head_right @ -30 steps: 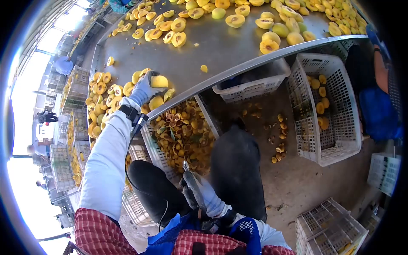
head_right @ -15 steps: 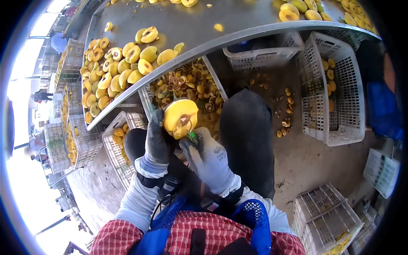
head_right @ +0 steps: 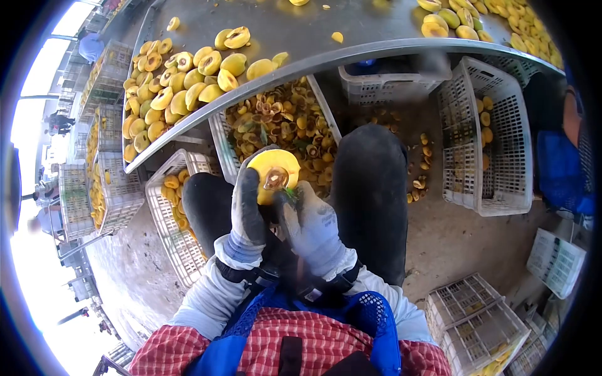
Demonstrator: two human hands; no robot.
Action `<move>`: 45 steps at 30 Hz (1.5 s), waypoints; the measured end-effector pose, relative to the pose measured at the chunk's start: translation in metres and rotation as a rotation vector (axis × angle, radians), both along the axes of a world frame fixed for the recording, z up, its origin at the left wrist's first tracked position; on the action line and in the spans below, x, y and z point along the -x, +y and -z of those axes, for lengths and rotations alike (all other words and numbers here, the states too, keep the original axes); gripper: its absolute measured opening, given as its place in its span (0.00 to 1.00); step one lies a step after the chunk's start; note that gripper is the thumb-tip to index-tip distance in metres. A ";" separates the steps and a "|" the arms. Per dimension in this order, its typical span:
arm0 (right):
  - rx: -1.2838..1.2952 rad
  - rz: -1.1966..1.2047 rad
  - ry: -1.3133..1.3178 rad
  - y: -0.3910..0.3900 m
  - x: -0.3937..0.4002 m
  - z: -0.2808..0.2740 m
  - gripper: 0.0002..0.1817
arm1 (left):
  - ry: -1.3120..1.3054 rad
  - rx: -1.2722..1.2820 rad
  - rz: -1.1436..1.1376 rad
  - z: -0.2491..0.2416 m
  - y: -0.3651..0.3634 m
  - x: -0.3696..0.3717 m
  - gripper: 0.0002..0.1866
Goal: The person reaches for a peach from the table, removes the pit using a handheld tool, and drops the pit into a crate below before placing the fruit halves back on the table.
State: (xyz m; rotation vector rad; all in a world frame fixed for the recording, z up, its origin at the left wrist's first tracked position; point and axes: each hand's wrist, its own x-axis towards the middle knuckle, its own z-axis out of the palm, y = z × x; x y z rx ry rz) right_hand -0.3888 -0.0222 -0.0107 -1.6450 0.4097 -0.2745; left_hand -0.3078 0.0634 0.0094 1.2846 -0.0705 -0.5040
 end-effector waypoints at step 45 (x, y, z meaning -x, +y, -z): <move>-2.332 -0.764 0.108 0.042 0.024 0.017 0.29 | -0.100 0.002 0.211 0.020 0.053 -0.001 0.21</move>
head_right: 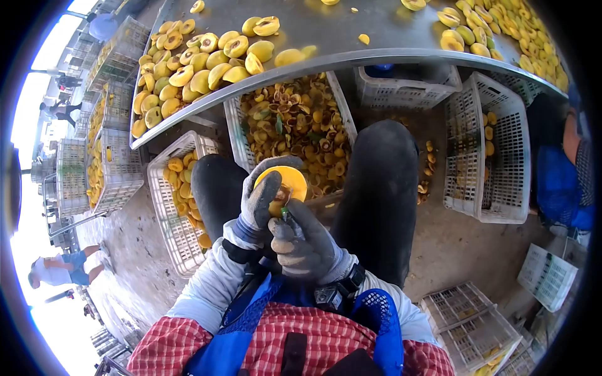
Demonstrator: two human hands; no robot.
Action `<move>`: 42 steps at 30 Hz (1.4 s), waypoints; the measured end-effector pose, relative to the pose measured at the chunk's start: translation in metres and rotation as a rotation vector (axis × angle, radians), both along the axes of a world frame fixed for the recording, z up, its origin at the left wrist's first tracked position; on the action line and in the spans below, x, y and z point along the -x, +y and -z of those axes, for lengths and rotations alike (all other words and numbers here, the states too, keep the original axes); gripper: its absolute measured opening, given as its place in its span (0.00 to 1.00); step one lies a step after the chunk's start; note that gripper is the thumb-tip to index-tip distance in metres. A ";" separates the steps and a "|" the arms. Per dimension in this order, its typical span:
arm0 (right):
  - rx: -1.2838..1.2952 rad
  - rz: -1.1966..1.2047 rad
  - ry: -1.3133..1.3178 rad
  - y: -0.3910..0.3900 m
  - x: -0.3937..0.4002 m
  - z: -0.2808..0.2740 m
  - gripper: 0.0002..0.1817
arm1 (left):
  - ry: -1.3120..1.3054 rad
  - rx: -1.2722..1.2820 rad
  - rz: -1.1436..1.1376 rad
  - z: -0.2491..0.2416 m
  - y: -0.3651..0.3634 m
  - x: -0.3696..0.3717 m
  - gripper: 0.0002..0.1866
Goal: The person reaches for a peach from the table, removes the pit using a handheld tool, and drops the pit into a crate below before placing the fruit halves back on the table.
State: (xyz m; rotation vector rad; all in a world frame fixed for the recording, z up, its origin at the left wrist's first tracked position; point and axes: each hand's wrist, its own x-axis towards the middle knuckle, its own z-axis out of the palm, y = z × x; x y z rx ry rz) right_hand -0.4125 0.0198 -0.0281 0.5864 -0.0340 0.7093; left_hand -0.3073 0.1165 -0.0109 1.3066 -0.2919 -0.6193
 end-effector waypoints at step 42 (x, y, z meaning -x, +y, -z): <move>0.667 0.133 0.042 -0.017 -0.024 0.007 0.23 | -0.861 -0.962 -0.659 0.005 0.108 -0.106 0.20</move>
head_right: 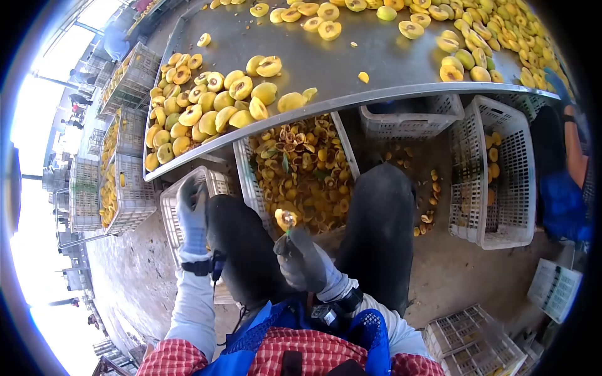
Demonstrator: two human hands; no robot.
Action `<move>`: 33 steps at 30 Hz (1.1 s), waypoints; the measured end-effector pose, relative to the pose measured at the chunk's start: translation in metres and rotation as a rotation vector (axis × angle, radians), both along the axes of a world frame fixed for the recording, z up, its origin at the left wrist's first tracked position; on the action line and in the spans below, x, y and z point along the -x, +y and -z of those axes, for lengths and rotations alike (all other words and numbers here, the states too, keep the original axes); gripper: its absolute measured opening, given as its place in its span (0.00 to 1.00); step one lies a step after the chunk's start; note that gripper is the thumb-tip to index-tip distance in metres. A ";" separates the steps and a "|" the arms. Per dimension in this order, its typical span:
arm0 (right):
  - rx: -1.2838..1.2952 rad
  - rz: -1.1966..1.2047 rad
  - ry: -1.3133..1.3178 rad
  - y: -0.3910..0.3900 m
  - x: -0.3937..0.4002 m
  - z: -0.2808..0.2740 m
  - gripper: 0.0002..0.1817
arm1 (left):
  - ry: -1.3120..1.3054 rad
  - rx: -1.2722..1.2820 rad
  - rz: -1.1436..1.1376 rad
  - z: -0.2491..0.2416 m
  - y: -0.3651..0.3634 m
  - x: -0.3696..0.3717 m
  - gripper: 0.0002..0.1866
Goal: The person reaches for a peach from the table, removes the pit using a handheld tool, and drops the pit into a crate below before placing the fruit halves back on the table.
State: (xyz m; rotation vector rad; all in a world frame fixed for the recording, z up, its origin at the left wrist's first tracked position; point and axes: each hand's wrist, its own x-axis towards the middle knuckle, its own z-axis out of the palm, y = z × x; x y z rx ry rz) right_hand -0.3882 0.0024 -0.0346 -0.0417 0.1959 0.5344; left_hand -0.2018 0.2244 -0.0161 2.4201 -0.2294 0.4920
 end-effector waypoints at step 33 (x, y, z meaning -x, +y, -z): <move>1.021 0.552 0.045 -0.024 -0.037 -0.032 0.09 | 0.724 0.708 0.566 -0.044 -0.130 0.061 0.27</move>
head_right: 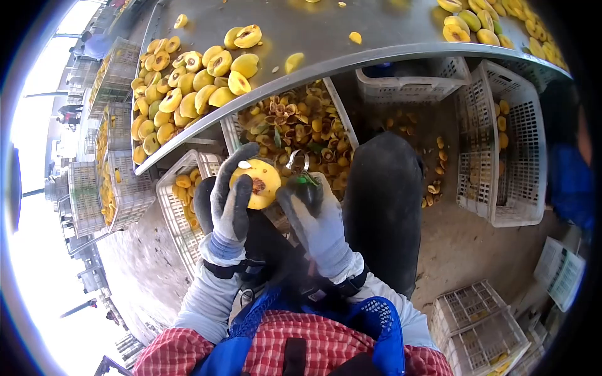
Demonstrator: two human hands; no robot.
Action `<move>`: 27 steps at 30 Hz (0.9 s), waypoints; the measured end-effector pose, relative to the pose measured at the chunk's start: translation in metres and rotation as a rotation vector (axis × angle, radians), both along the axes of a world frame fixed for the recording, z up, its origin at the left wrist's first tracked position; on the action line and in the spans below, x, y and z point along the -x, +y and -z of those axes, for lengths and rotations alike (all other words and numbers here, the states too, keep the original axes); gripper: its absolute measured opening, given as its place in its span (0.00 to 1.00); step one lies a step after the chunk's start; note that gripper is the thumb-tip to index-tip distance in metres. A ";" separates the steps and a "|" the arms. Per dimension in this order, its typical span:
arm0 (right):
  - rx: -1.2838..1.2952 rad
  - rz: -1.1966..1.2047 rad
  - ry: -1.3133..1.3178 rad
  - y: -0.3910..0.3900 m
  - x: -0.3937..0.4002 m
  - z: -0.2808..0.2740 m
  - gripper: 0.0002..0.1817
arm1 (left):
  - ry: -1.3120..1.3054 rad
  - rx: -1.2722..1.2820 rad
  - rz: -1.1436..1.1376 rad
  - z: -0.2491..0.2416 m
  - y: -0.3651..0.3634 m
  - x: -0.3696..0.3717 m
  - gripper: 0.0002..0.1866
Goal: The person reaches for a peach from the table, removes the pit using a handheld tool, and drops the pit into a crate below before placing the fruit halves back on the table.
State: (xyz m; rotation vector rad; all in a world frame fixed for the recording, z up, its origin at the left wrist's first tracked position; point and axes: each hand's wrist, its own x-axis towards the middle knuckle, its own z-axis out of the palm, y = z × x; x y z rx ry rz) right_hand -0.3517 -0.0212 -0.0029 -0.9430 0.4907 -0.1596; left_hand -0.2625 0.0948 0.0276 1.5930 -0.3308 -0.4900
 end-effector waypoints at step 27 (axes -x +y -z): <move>0.780 -0.277 0.000 0.010 0.026 -0.008 0.12 | 0.021 0.076 -0.271 0.019 0.001 0.036 0.21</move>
